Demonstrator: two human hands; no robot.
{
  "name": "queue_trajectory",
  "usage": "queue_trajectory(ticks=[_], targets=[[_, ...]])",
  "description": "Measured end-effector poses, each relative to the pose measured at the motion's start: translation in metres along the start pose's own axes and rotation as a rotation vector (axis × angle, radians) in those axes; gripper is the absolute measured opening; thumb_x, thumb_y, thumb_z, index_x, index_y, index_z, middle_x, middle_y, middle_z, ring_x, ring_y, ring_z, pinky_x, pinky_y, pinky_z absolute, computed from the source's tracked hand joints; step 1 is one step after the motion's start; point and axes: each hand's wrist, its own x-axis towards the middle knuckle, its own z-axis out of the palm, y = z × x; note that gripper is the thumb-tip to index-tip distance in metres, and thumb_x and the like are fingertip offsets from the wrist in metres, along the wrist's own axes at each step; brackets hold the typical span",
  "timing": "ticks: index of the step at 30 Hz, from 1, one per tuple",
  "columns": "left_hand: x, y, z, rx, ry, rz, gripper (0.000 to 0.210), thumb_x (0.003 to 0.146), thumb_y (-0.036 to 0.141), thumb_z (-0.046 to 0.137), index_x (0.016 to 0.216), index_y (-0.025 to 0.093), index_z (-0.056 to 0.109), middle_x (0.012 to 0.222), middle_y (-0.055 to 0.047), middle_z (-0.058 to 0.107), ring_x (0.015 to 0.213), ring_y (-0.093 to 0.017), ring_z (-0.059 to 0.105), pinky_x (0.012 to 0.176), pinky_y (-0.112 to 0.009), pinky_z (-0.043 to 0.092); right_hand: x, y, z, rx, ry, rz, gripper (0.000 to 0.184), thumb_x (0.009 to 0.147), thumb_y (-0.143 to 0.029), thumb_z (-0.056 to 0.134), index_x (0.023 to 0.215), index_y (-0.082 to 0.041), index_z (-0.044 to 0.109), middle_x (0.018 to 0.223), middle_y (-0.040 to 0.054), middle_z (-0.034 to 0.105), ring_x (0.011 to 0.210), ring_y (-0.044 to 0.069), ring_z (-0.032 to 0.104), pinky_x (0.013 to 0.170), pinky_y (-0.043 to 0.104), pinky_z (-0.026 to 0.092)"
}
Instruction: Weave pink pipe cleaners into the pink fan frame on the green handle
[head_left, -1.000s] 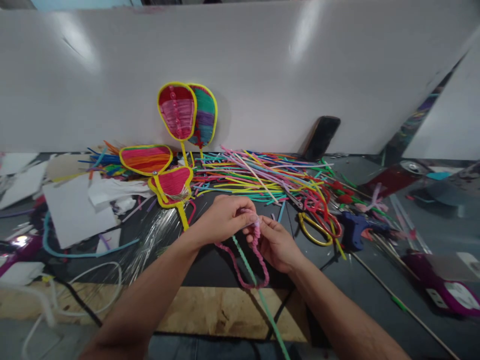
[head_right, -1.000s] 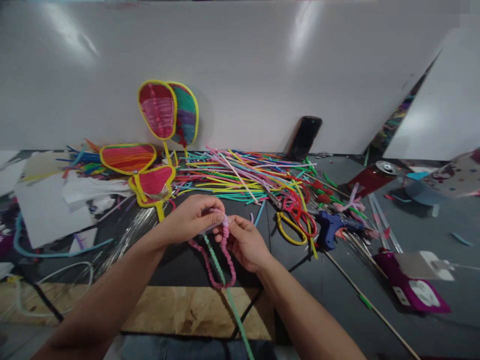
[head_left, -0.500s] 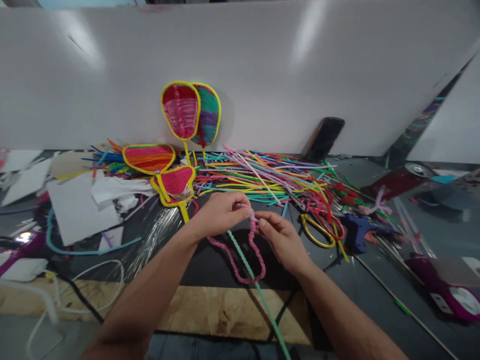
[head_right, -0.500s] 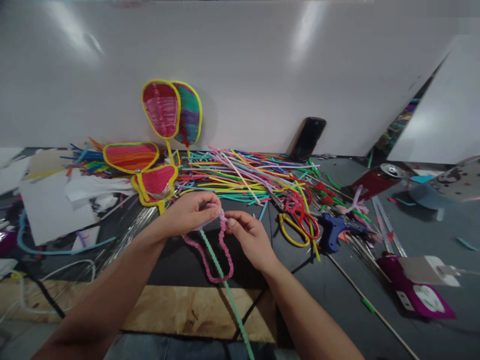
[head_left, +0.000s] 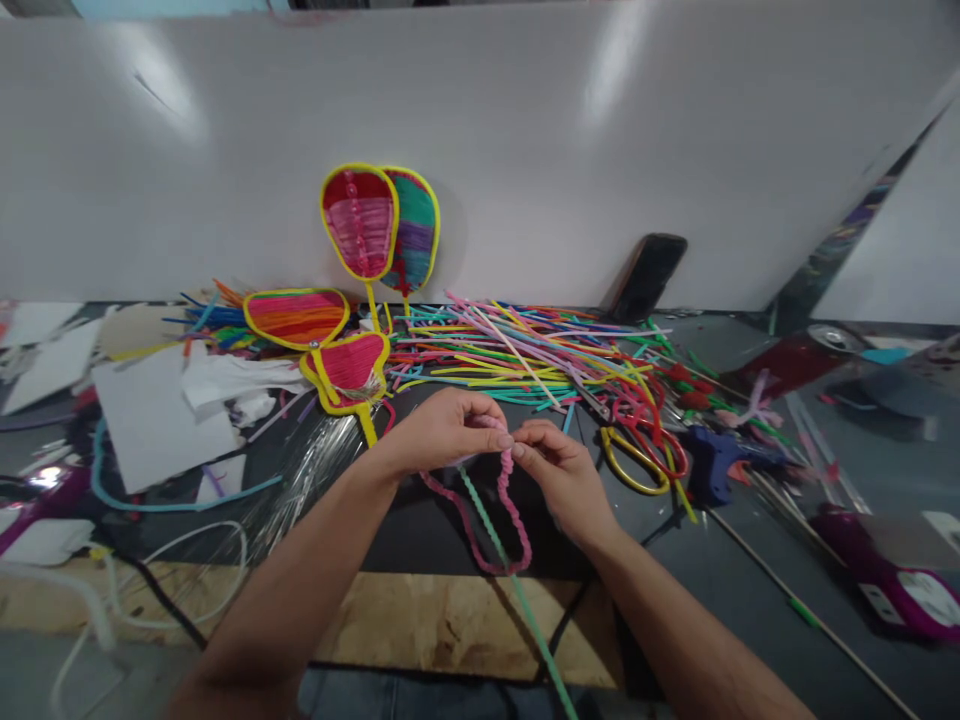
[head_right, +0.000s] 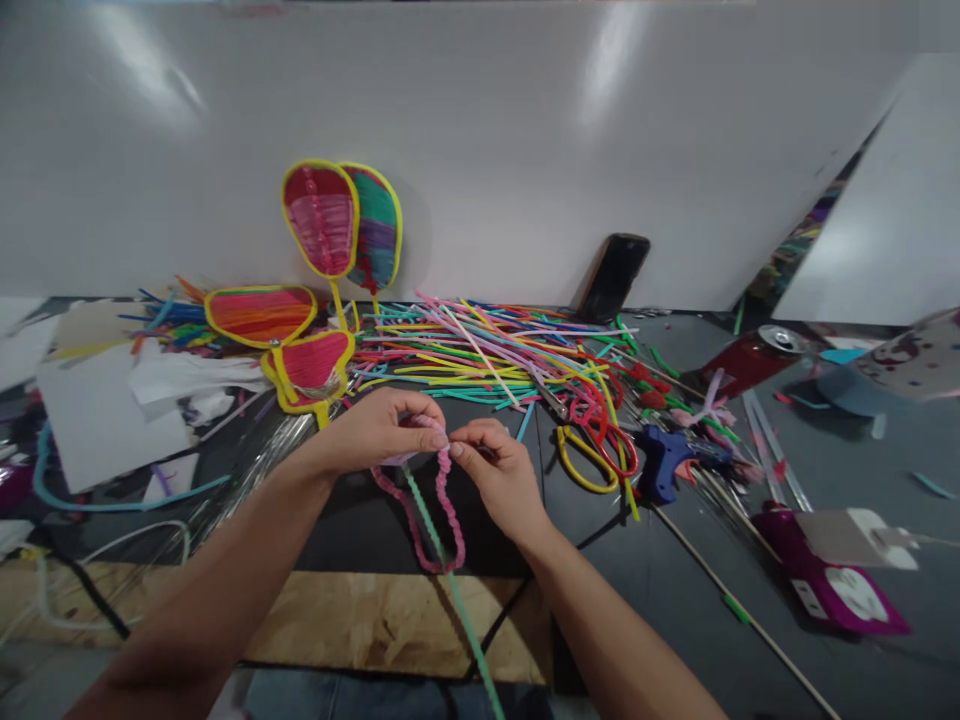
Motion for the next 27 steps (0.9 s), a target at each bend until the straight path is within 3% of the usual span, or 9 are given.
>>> queue_trajectory(ticks=[5,12,16,20,27], targets=[[0.001,-0.001,0.003,0.077,0.037,0.035,0.024,0.073,0.038,0.061,0.072,0.014,0.062,0.055,0.005,0.049,0.051,-0.006,0.041,0.048,-0.017,0.031,-0.002,-0.006,0.003,0.059,-0.017,0.138,0.013,0.072,-0.032,0.07,0.075,-0.02,0.068,0.067,-0.0011,0.061,0.062,0.012,0.052,0.061,0.026,0.043],[0.001,-0.005,0.005,0.173,0.089,0.048,0.022,0.074,0.038,0.06,0.074,0.017,0.065,0.063,0.002,0.063,0.06,-0.011,0.055,0.057,-0.021,0.039,-0.005,-0.005,0.003,0.355,-0.188,0.304,0.017,0.075,-0.032,0.068,0.085,-0.019,0.069,0.077,0.0011,0.066,0.069,0.012,0.058,0.069,0.026,0.046],[0.001,-0.004,0.005,0.267,0.119,0.064,0.021,0.075,0.037,0.059,0.073,0.017,0.065,0.062,0.002,0.062,0.058,-0.011,0.054,0.055,-0.021,0.037,-0.007,-0.005,0.004,0.516,-0.305,0.407,0.025,0.067,-0.028,0.075,0.089,-0.019,0.066,0.085,0.0026,0.066,0.077,0.013,0.06,0.074,0.027,0.046],[0.001,0.002,0.008,0.374,0.13,0.105,0.024,0.076,0.039,0.059,0.07,0.017,0.066,0.06,0.003,0.062,0.057,-0.01,0.052,0.057,-0.021,0.035,-0.011,0.001,0.008,0.491,-0.303,0.333,0.033,0.063,-0.022,0.078,0.091,-0.022,0.061,0.084,-0.0025,0.062,0.076,0.01,0.056,0.075,0.024,0.043],[0.002,0.008,0.014,0.453,0.133,0.148,0.023,0.077,0.036,0.057,0.07,0.017,0.067,0.061,0.003,0.062,0.059,-0.01,0.053,0.06,-0.023,0.034,-0.01,0.008,0.013,0.392,-0.213,0.19,0.02,0.071,-0.029,0.074,0.078,-0.02,0.058,0.07,-0.0056,0.053,0.065,0.007,0.046,0.065,0.019,0.039]])
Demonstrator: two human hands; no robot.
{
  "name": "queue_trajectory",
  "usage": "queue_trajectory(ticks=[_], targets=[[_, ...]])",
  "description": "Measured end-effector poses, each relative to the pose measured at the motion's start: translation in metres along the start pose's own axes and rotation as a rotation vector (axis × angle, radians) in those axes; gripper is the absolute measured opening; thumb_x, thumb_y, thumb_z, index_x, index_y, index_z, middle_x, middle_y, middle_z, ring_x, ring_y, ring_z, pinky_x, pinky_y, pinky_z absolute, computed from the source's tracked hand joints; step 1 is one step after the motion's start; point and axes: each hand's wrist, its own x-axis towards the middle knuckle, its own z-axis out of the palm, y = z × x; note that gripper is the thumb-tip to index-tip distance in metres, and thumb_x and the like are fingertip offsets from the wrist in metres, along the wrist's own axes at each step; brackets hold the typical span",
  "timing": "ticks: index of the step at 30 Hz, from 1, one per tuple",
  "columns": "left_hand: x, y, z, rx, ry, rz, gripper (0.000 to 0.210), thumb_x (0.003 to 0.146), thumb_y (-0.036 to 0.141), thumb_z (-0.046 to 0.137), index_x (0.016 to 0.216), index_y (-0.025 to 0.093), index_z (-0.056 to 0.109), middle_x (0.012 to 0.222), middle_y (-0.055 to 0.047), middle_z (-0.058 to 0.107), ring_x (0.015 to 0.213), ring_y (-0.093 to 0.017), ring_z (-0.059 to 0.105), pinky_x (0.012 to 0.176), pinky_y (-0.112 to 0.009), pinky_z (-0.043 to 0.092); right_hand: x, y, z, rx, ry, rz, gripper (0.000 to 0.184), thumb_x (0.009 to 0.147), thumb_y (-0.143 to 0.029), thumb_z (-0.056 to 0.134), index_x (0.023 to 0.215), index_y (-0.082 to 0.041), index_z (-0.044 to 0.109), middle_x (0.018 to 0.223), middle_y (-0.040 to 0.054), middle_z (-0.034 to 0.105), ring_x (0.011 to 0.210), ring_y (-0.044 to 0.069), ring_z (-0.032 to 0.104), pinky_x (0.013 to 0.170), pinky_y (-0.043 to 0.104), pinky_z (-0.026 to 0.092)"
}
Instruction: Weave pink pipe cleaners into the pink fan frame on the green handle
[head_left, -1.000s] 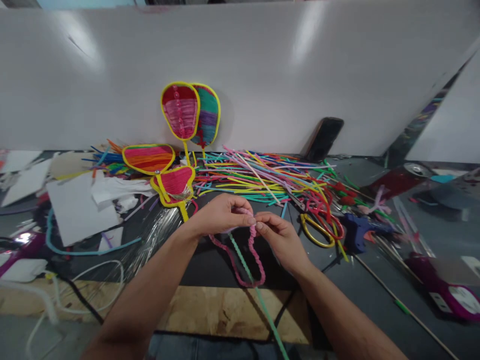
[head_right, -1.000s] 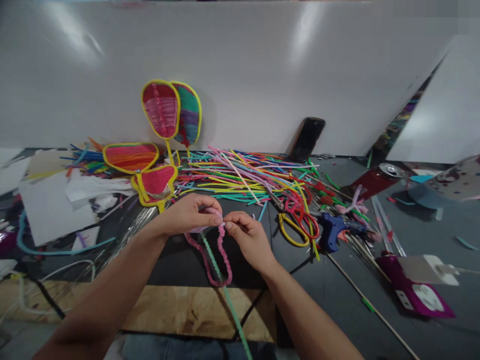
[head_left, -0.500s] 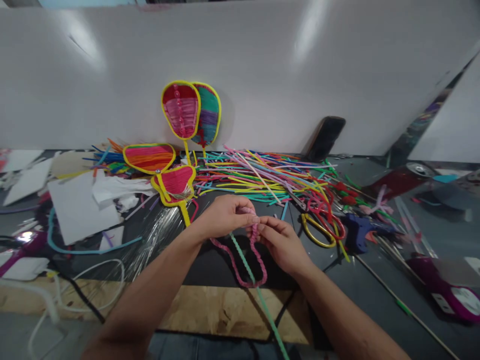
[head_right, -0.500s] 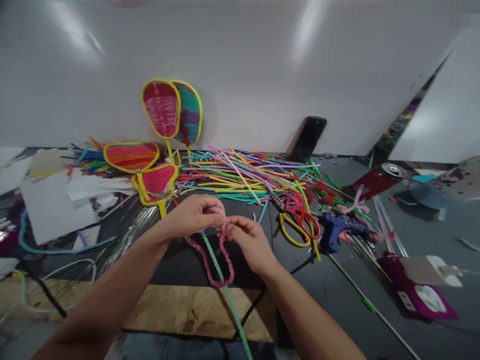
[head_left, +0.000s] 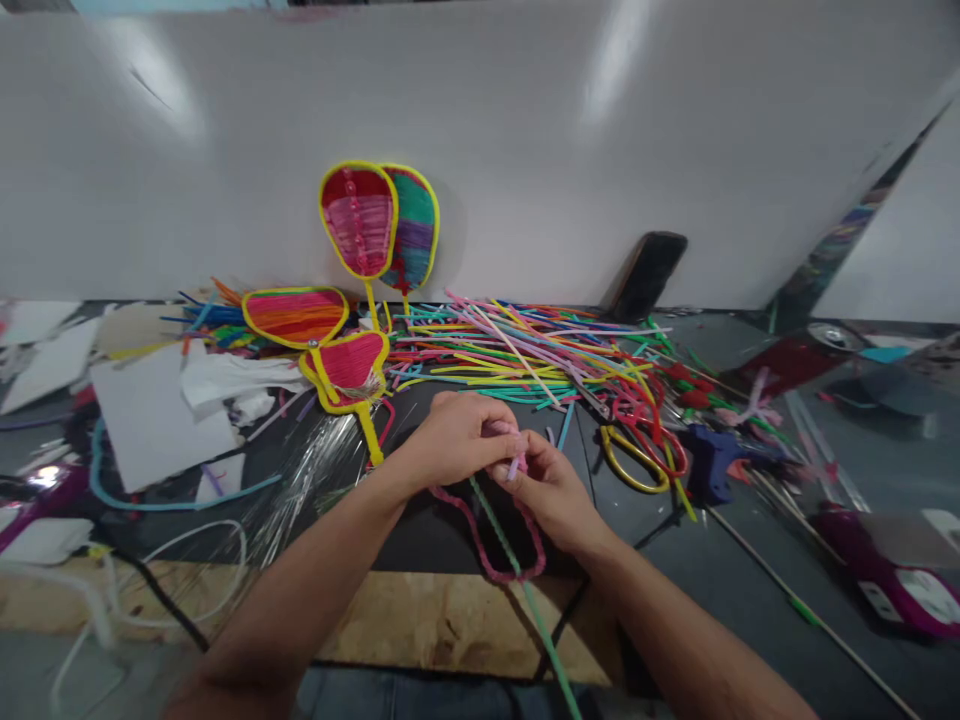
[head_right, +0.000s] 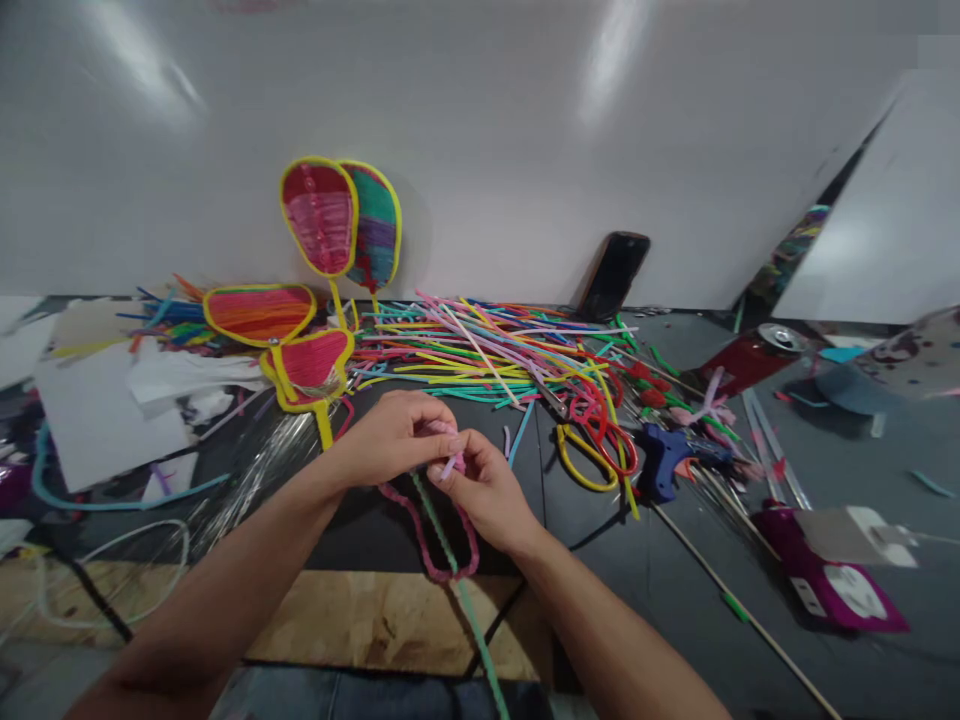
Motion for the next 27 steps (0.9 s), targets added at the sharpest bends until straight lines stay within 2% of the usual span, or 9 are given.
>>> queue_trajectory(ticks=[3,5,10,14,16,19,21,24,27], targets=[[0.0,-0.005,-0.002,-0.043,0.016,-0.02,0.023,0.076,0.038,0.058,0.07,0.017,0.066,0.061,0.003,0.063,0.06,-0.011,0.055,0.058,-0.022,0.035,0.002,-0.001,-0.001,0.04,0.013,0.014,0.018,0.074,-0.033,0.072,0.082,-0.02,0.062,0.075,-0.0026,0.059,0.071,0.01,0.052,0.071,0.022,0.041],[-0.001,-0.008,-0.003,-0.143,-0.014,-0.048,0.02,0.077,0.036,0.058,0.072,0.017,0.064,0.061,0.003,0.064,0.06,-0.011,0.057,0.058,-0.021,0.037,0.003,-0.002,-0.001,0.124,0.013,0.035,0.019,0.077,-0.038,0.068,0.082,-0.02,0.065,0.074,-0.001,0.061,0.07,0.011,0.055,0.073,0.024,0.043],[-0.004,-0.003,-0.004,-0.382,-0.105,-0.053,0.015,0.079,0.028,0.056,0.071,0.017,0.061,0.06,0.002,0.066,0.058,-0.011,0.062,0.06,-0.02,0.042,0.005,-0.006,-0.001,0.314,0.008,0.147,0.025,0.075,-0.043,0.068,0.072,-0.019,0.064,0.062,-0.0006,0.061,0.06,0.012,0.057,0.063,0.025,0.046],[-0.004,0.001,-0.003,-0.288,-0.067,0.002,0.015,0.078,0.028,0.058,0.071,0.016,0.064,0.063,0.001,0.066,0.059,-0.011,0.059,0.06,-0.021,0.041,0.004,-0.007,-0.002,0.371,-0.025,0.258,0.026,0.073,-0.042,0.07,0.072,-0.017,0.062,0.061,0.0,0.061,0.057,0.011,0.056,0.058,0.023,0.045],[-0.004,0.0,-0.003,-0.204,-0.038,0.028,0.017,0.078,0.031,0.059,0.072,0.016,0.065,0.064,0.001,0.065,0.06,-0.01,0.057,0.06,-0.021,0.04,0.004,-0.005,-0.003,0.373,0.019,0.235,0.022,0.072,-0.037,0.072,0.075,-0.018,0.06,0.061,-0.0025,0.06,0.055,0.009,0.053,0.056,0.021,0.043],[-0.003,-0.002,-0.003,-0.083,0.013,0.053,0.022,0.078,0.036,0.059,0.07,0.016,0.066,0.061,0.002,0.061,0.058,-0.01,0.053,0.059,-0.021,0.037,0.005,-0.003,-0.004,0.281,0.149,0.107,0.017,0.072,-0.031,0.073,0.077,-0.02,0.06,0.064,-0.0057,0.055,0.054,0.006,0.047,0.053,0.018,0.038],[-0.003,-0.002,-0.003,-0.03,0.039,0.07,0.023,0.078,0.037,0.06,0.069,0.017,0.066,0.06,0.003,0.06,0.058,-0.01,0.052,0.059,-0.022,0.035,0.005,-0.003,-0.005,0.129,0.188,0.03,0.016,0.074,-0.033,0.071,0.077,-0.019,0.063,0.065,-0.0051,0.053,0.055,0.006,0.043,0.054,0.018,0.037],[-0.003,-0.002,-0.004,-0.019,0.04,0.083,0.022,0.078,0.035,0.059,0.068,0.017,0.065,0.06,0.003,0.061,0.059,-0.009,0.053,0.061,-0.022,0.035,0.005,-0.003,-0.009,-0.124,0.14,-0.01,0.017,0.078,-0.035,0.064,0.08,-0.018,0.065,0.065,-0.0031,0.053,0.059,0.009,0.043,0.058,0.021,0.037],[-0.003,-0.002,-0.006,-0.051,0.021,0.075,0.021,0.079,0.033,0.058,0.067,0.018,0.065,0.061,0.004,0.062,0.059,-0.009,0.054,0.061,-0.021,0.035,0.004,-0.002,-0.012,-0.152,0.035,-0.012,0.012,0.08,-0.028,0.058,0.082,-0.019,0.065,0.069,-0.0015,0.056,0.066,0.012,0.048,0.067,0.025,0.04]])
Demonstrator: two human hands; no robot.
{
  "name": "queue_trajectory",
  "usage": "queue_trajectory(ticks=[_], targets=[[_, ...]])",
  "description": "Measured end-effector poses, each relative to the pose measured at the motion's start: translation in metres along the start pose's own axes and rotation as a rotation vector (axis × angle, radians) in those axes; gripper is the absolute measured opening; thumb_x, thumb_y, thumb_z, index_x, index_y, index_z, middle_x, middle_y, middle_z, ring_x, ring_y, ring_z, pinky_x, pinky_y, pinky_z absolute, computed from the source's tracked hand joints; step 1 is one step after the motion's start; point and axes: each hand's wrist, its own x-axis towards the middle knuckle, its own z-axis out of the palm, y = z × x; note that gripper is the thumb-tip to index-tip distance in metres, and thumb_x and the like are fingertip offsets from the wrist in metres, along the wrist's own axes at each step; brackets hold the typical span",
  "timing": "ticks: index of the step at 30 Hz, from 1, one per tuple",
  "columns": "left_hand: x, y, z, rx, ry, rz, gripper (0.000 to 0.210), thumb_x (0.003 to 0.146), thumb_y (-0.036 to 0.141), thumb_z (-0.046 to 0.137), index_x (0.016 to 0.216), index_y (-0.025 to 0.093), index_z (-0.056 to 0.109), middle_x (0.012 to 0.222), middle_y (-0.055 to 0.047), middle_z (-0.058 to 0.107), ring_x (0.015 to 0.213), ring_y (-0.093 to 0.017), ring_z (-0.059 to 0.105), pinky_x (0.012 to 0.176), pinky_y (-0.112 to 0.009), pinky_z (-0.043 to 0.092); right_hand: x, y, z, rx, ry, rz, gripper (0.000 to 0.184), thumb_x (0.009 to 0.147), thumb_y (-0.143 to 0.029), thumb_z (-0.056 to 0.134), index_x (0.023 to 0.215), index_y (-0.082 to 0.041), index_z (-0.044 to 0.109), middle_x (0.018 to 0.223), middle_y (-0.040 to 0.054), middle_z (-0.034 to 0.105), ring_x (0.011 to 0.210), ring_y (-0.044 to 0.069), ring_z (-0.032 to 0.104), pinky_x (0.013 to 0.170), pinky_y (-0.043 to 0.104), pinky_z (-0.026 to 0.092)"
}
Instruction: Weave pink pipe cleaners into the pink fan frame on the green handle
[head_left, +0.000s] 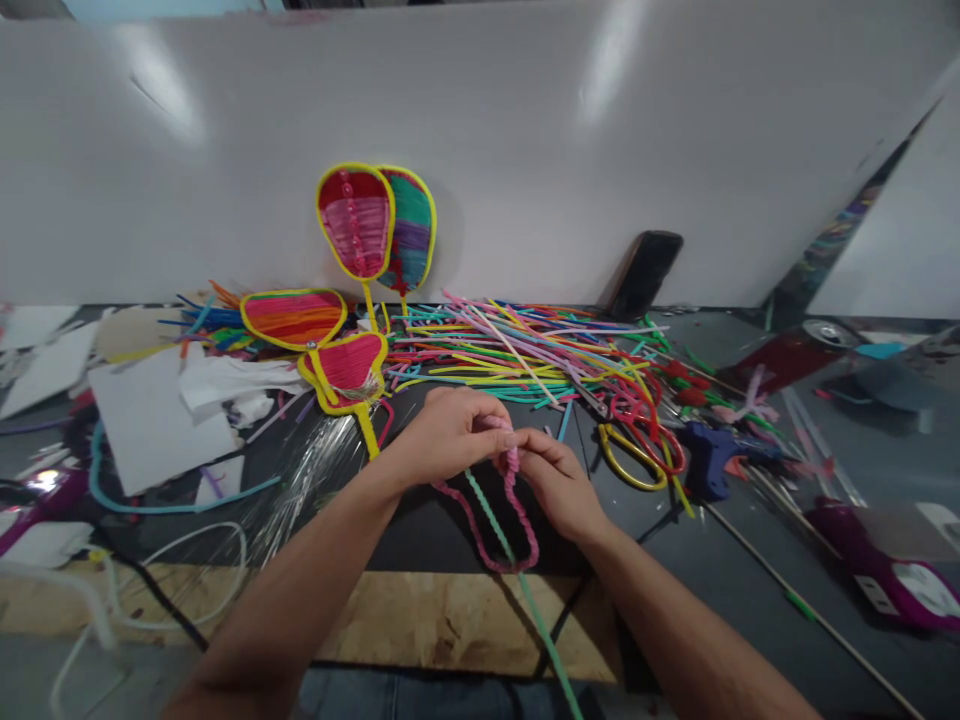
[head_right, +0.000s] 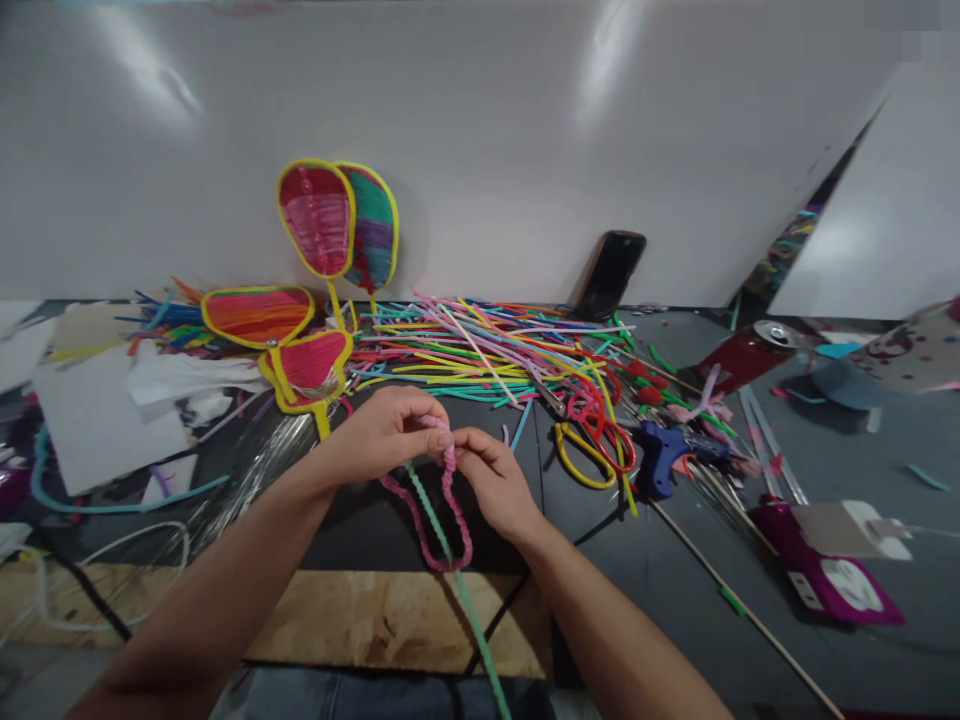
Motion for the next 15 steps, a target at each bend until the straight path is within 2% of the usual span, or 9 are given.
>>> queue_trajectory(ticks=[4,7,9,12,15], targets=[[0.0004,-0.0025,-0.001,0.0,-0.004,-0.046,0.019,0.079,0.032,0.057,0.068,0.018,0.065,0.061,0.004,0.063,0.059,-0.01,0.055,0.062,-0.022,0.036,-0.0006,0.0029,0.0004,0.195,-0.133,0.0,0.013,0.072,-0.023,0.059,0.084,-0.02,0.064,0.079,0.0007,0.06,0.078,0.016,0.054,0.078,0.03,0.041],[0.0009,-0.0022,-0.0007,0.049,0.017,-0.057,0.019,0.077,0.033,0.058,0.068,0.017,0.065,0.06,0.003,0.062,0.059,-0.01,0.055,0.061,-0.022,0.035,-0.003,0.0027,0.0045,0.225,-0.211,0.036,0.026,0.067,-0.023,0.07,0.092,-0.023,0.062,0.085,0.0,0.061,0.079,0.014,0.055,0.078,0.029,0.042],[0.0012,-0.0008,-0.0001,0.059,0.013,-0.048,0.019,0.077,0.032,0.058,0.067,0.017,0.065,0.061,0.003,0.063,0.059,-0.01,0.055,0.061,-0.022,0.035,-0.0045,0.0023,0.0071,0.194,-0.187,0.044,0.029,0.066,-0.024,0.074,0.093,-0.023,0.062,0.085,-0.0009,0.061,0.076,0.012,0.054,0.075,0.026,0.042],[0.0015,0.0002,0.0008,0.048,0.01,-0.03,0.02,0.078,0.032,0.058,0.067,0.017,0.065,0.061,0.003,0.063,0.059,-0.01,0.055,0.063,-0.022,0.035,-0.0047,0.0031,0.0089,0.173,-0.116,0.021,0.018,0.072,-0.028,0.072,0.087,-0.021,0.063,0.08,-0.0013,0.06,0.073,0.011,0.052,0.073,0.024,0.041],[0.002,-0.0017,0.0005,0.042,0.017,-0.025,0.02,0.078,0.033,0.058,0.068,0.017,0.065,0.06,0.003,0.062,0.059,-0.009,0.054,0.062,-0.022,0.035,-0.0031,0.0043,0.0086,0.215,-0.101,-0.006,0.013,0.078,-0.032,0.067,0.081,-0.021,0.063,0.077,-0.0008,0.06,0.074,0.011,0.053,0.075,0.024,0.041]])
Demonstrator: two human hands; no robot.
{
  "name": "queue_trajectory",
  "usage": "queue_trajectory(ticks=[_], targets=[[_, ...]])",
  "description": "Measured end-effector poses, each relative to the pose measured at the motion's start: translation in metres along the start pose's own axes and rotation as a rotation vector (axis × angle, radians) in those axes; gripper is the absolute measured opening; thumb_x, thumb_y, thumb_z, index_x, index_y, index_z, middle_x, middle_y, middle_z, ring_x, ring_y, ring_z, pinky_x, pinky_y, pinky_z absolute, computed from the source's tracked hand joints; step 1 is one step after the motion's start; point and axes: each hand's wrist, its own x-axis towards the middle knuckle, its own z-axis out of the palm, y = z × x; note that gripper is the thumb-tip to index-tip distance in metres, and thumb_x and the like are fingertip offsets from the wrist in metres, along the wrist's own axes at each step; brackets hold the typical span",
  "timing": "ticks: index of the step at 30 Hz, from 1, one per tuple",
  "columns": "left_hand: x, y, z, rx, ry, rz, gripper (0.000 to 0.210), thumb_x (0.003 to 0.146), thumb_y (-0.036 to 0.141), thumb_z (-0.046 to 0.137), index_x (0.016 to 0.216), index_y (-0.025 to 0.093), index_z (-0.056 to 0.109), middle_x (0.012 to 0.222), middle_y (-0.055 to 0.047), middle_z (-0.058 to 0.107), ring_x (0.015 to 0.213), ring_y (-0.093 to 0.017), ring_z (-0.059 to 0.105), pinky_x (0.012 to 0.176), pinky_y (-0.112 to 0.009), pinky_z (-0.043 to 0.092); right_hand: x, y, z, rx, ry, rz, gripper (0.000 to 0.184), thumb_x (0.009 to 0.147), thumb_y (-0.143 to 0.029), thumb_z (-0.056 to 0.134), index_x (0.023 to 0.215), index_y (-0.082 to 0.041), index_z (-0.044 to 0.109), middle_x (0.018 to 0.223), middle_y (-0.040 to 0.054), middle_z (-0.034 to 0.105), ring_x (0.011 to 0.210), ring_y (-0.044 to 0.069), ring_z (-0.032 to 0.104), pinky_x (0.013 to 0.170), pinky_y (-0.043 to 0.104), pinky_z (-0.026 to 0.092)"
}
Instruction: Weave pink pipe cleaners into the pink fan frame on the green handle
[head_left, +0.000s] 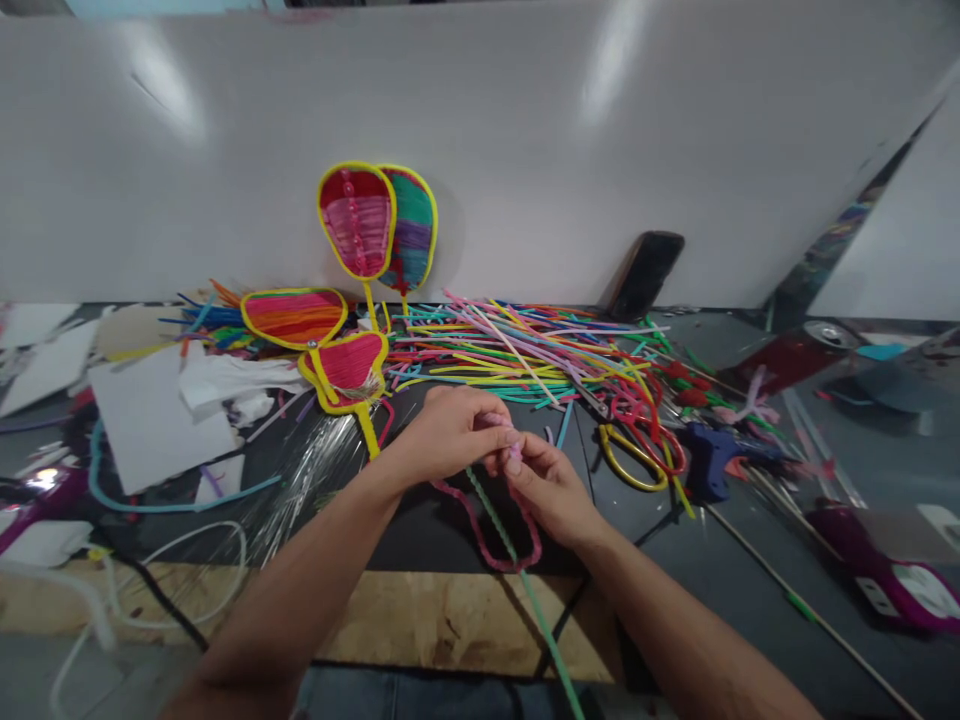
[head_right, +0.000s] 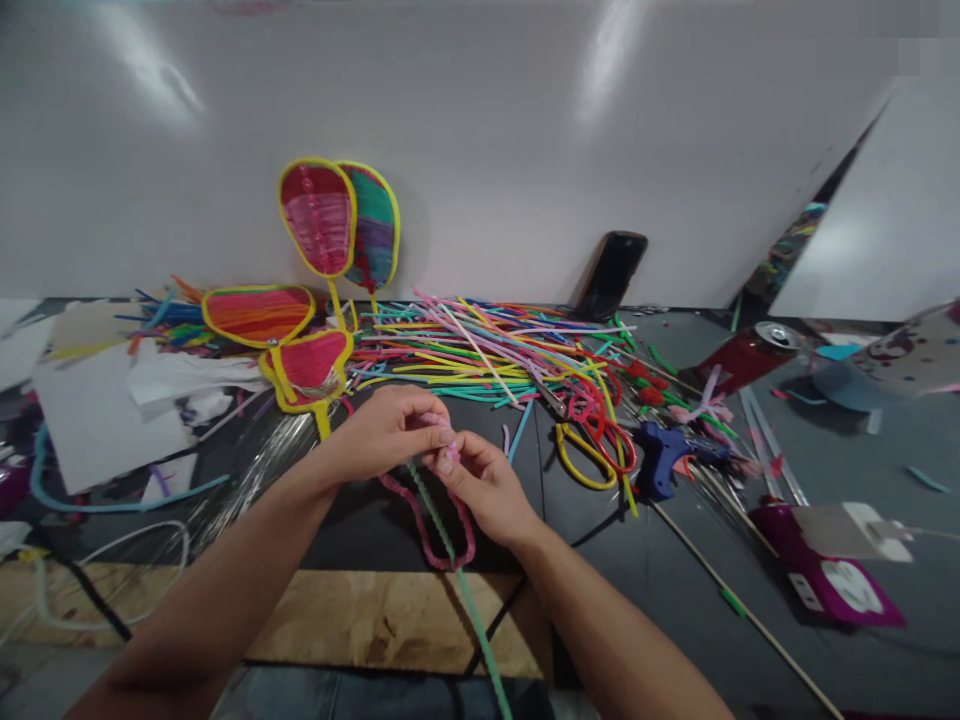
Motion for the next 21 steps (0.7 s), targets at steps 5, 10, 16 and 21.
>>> queue_trajectory(ticks=[5,10,16,21], targets=[[-0.001,-0.001,-0.002,-0.053,-0.017,-0.023,0.016,0.077,0.029,0.057,0.069,0.017,0.064,0.061,0.003,0.061,0.059,-0.01,0.054,0.06,-0.021,0.037,0.002,-0.004,0.001,0.144,0.009,0.09,0.025,0.076,-0.045,0.066,0.079,-0.02,0.066,0.076,0.0028,0.064,0.072,0.016,0.057,0.076,0.03,0.045],[-0.002,0.007,-0.002,-0.136,-0.072,0.006,0.016,0.079,0.027,0.056,0.068,0.017,0.063,0.061,0.003,0.063,0.059,-0.01,0.056,0.061,-0.021,0.039,0.001,-0.007,0.003,0.259,-0.014,0.207,0.03,0.069,-0.048,0.069,0.065,-0.019,0.064,0.066,0.0029,0.063,0.068,0.018,0.059,0.068,0.032,0.047],[-0.002,0.002,-0.002,-0.022,0.012,-0.032,0.018,0.076,0.03,0.057,0.068,0.017,0.065,0.062,0.003,0.06,0.06,-0.01,0.052,0.06,-0.021,0.036,0.004,-0.008,0.002,0.184,0.104,0.193,0.027,0.073,-0.046,0.067,0.076,-0.019,0.065,0.071,0.0015,0.062,0.061,0.012,0.054,0.062,0.025,0.044],[-0.001,-0.01,-0.005,-0.019,0.073,-0.138,0.023,0.076,0.037,0.056,0.068,0.016,0.063,0.058,0.005,0.053,0.056,-0.009,0.046,0.055,-0.021,0.031,0.002,-0.017,0.0,-0.356,0.373,-0.235,0.013,0.077,-0.036,0.065,0.074,-0.023,0.064,0.072,-0.0009,0.059,0.066,0.013,0.052,0.066,0.027,0.043]])
